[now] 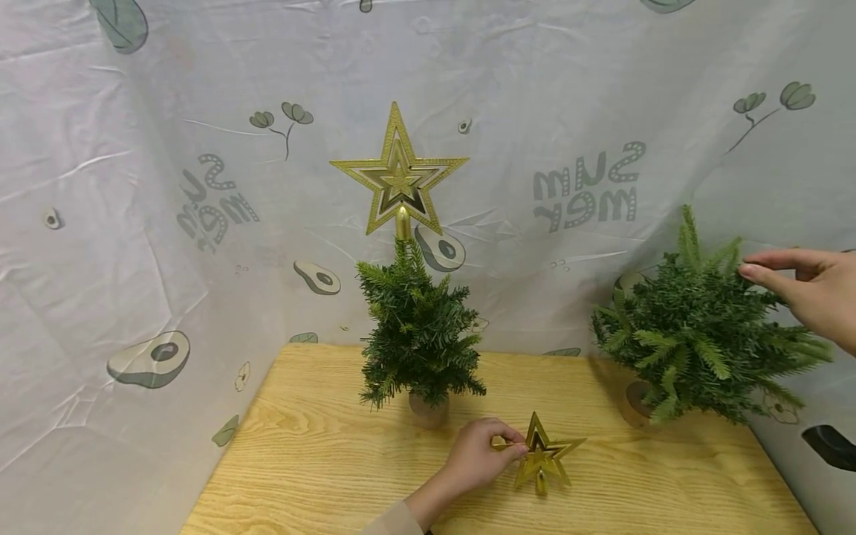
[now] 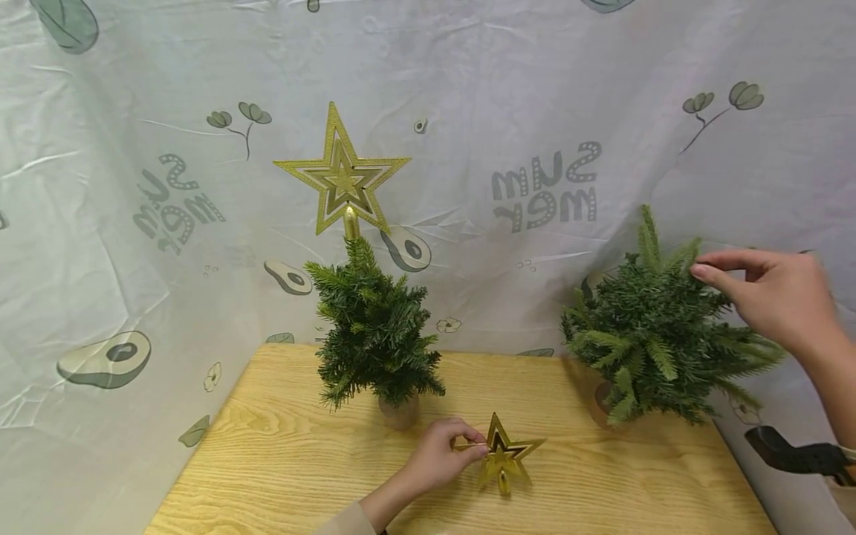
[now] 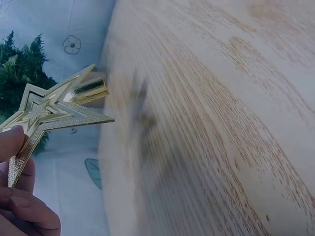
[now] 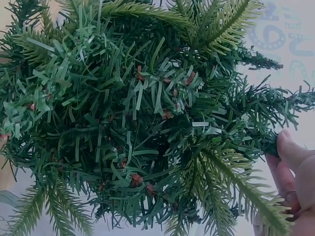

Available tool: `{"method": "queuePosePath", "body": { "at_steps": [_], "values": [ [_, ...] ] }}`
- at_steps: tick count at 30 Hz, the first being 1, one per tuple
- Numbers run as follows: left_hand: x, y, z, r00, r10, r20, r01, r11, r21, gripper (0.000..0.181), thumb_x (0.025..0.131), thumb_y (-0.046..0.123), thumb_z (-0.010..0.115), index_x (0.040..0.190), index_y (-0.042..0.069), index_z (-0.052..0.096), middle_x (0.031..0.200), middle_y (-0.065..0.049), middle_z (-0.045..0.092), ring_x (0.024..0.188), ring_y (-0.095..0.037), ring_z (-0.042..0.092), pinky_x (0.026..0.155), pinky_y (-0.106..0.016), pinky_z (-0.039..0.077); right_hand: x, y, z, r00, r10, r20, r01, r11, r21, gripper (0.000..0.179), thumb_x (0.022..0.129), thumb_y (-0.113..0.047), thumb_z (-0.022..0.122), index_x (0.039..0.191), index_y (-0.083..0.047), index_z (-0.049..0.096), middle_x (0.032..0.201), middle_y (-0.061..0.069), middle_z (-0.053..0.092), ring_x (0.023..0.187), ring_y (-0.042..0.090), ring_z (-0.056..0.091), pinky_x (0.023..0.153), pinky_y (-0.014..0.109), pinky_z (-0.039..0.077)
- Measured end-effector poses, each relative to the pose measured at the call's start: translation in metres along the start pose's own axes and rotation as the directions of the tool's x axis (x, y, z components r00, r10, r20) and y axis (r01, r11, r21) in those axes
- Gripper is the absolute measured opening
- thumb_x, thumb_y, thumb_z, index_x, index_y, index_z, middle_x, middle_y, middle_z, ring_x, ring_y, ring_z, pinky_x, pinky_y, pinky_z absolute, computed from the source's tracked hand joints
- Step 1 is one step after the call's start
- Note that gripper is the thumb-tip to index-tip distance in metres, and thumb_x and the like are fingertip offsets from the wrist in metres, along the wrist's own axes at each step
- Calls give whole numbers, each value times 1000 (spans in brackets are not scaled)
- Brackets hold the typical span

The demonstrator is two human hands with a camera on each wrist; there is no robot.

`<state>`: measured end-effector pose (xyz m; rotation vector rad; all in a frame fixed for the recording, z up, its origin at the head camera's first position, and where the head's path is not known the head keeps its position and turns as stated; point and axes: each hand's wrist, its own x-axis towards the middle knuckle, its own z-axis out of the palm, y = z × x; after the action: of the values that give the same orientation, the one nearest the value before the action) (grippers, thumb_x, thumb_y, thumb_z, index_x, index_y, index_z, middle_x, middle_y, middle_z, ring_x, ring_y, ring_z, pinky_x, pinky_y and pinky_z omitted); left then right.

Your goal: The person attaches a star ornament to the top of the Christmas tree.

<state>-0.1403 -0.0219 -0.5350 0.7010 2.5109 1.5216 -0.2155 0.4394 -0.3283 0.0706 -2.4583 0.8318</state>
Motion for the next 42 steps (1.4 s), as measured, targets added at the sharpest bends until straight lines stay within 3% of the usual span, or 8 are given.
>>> {"method": "queuePosePath", "body": {
  "at_steps": [9,15,19,24,28,30,35,42],
  "values": [
    [-9,9,-10,998,56,-20,-55,998,16,8,94,28,80,97,20,80,94,23,66,88,6,58,75,-19,46,8,40,6,997,-73,9,73,997,-6,28,107,-25,63,131,-14,71,121,-32,48,53,17,23,61,30,23],
    [-16,17,-19,995,96,-31,-96,995,6,8,95,26,79,96,18,81,94,21,67,85,6,58,72,-18,47,3,13,5,994,-112,3,112,994,-18,24,107,-23,62,121,-42,69,116,-32,52,47,19,20,57,30,22],
    [-20,22,-26,991,127,-39,-128,992,-7,8,95,25,79,97,18,81,93,19,68,78,4,56,66,-17,46,-1,-8,1,994,-108,12,109,994,-22,23,107,-17,62,123,-30,73,119,-9,60,46,20,21,50,34,19],
    [-25,26,-34,986,158,-57,-159,987,-23,10,94,26,79,97,17,81,94,18,70,76,2,56,63,-17,45,-2,-3,6,993,-115,-24,113,991,-64,22,106,-26,64,125,-33,73,117,-31,52,50,17,24,59,31,23],
    [-29,30,-39,974,209,-90,-209,978,10,10,93,26,80,97,17,81,94,17,70,67,1,49,59,-16,43,-9,-43,4,998,-53,31,56,995,-81,34,107,-22,62,129,4,68,135,13,61,72,25,45,80,39,30],
    [-32,34,-43,968,229,-101,-229,973,11,10,93,26,80,97,17,80,94,16,70,63,2,44,57,-16,40,-14,-68,2,998,-30,49,35,994,-99,31,108,-21,60,125,4,68,117,24,64,74,26,44,79,38,30],
    [-38,48,-52,961,253,-108,-258,966,-31,11,93,25,81,95,15,80,93,14,70,61,4,38,56,-14,35,-19,-102,-1,999,-26,35,30,993,-112,22,107,-22,63,114,-3,70,64,1,45,58,19,26,60,31,20],
    [-44,63,-63,953,284,-108,-292,954,-68,10,95,26,79,96,16,79,94,13,70,61,-1,40,57,-13,35,-19,-119,5,993,-107,48,109,992,-62,21,100,-14,73,112,3,76,55,9,32,51,19,25,54,31,20]
  ]
}}
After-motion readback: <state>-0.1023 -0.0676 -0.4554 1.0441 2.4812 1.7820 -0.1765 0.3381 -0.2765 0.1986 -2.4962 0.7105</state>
